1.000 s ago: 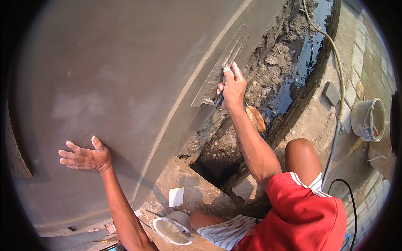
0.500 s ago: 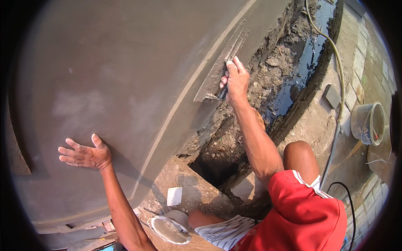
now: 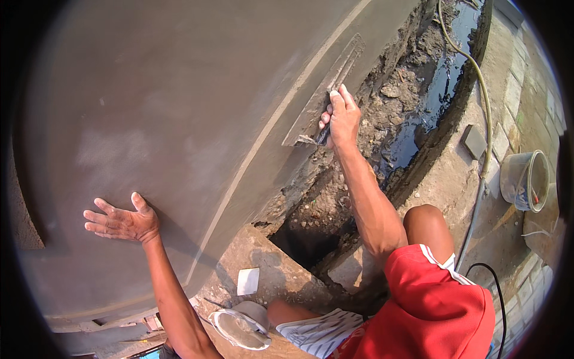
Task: The person uses a trowel to smooth wet concrete on a curved surface. They repeatedly scrape and level the surface, occasionally dipping the trowel into a bucket of water to clean it.
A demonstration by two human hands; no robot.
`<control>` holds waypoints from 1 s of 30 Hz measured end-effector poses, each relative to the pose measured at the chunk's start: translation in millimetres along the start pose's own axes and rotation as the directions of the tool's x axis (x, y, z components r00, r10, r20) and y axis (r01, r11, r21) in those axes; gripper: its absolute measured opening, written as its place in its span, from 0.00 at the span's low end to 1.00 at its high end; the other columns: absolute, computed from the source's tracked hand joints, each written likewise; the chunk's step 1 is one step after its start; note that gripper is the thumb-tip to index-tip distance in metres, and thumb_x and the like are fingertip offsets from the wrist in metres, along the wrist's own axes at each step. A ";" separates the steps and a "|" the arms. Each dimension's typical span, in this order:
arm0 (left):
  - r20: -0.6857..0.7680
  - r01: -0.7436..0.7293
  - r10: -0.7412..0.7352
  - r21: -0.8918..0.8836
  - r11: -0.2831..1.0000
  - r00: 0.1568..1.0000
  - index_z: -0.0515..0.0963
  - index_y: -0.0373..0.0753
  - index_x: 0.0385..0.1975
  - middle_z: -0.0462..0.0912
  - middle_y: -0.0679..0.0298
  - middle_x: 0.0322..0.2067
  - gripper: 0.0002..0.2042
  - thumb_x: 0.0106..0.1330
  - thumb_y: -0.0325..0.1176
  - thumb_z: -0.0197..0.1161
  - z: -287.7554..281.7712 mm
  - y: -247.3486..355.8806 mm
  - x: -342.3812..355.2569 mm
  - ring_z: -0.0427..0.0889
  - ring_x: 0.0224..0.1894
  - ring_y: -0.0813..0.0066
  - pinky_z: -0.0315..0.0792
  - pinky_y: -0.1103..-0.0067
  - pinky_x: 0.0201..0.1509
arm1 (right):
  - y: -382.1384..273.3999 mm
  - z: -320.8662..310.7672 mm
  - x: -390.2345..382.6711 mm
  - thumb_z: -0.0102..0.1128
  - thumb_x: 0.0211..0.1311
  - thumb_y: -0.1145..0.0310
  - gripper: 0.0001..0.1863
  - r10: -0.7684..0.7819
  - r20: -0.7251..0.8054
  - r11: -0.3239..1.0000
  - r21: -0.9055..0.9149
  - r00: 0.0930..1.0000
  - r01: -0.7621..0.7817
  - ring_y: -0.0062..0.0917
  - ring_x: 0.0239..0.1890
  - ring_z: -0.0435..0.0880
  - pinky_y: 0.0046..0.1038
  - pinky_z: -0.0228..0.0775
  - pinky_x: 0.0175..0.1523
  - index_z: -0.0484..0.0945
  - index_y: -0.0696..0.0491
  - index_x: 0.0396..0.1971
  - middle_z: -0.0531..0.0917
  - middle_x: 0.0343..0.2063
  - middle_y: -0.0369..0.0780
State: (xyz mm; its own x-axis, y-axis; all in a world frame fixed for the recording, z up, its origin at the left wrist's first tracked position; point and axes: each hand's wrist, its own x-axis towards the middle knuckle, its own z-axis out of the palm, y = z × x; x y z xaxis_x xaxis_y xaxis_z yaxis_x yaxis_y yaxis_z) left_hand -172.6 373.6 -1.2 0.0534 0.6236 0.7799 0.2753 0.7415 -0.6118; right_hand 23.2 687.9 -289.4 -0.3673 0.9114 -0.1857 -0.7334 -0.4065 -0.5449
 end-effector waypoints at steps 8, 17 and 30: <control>0.016 0.012 -0.012 0.003 1.000 1.000 0.47 0.50 0.78 0.39 0.53 0.78 0.43 0.69 0.69 0.43 0.1 -0.1 -0.7 0.33 0.79 0.42 0.38 0.48 0.78 | 80.8 -19.6 -91.2 0.56 0.73 0.67 0.32 0.451 -0.299 0.882 0.003 0.841 -0.472 0.18 0.14 0.67 0.25 0.65 0.16 0.60 0.54 0.73 0.67 0.18 0.32; 0.041 0.033 -0.033 0.017 0.999 0.999 0.43 0.52 0.79 0.36 0.54 0.79 0.44 0.69 0.71 0.42 0.0 0.6 -0.9 0.31 0.80 0.44 0.37 0.47 0.79 | -14.8 -0.4 17.3 0.55 0.72 0.68 0.34 0.041 -0.085 0.999 0.031 0.995 -0.039 0.17 0.16 0.68 0.24 0.66 0.19 0.56 0.59 0.73 0.67 0.21 0.32; 0.057 0.033 -0.033 0.007 0.999 0.998 0.45 0.53 0.79 0.36 0.56 0.79 0.44 0.68 0.72 0.42 -2.8 5.0 1.1 0.30 0.80 0.46 0.38 0.47 0.78 | 144.0 -14.7 -173.4 0.51 0.75 0.65 0.17 0.604 -0.430 0.797 0.303 0.671 -0.522 0.20 0.16 0.67 0.27 0.65 0.19 0.69 0.44 0.60 0.66 0.20 0.32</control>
State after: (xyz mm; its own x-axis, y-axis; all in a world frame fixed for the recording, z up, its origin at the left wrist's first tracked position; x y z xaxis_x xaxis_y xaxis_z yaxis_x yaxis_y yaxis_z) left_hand -168.4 377.3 -3.0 -0.0104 0.6117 0.7910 0.2698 0.7634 -0.5869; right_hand -10.3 472.2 -347.6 -0.4432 0.3940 -0.8052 -0.5662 -0.8194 -0.0893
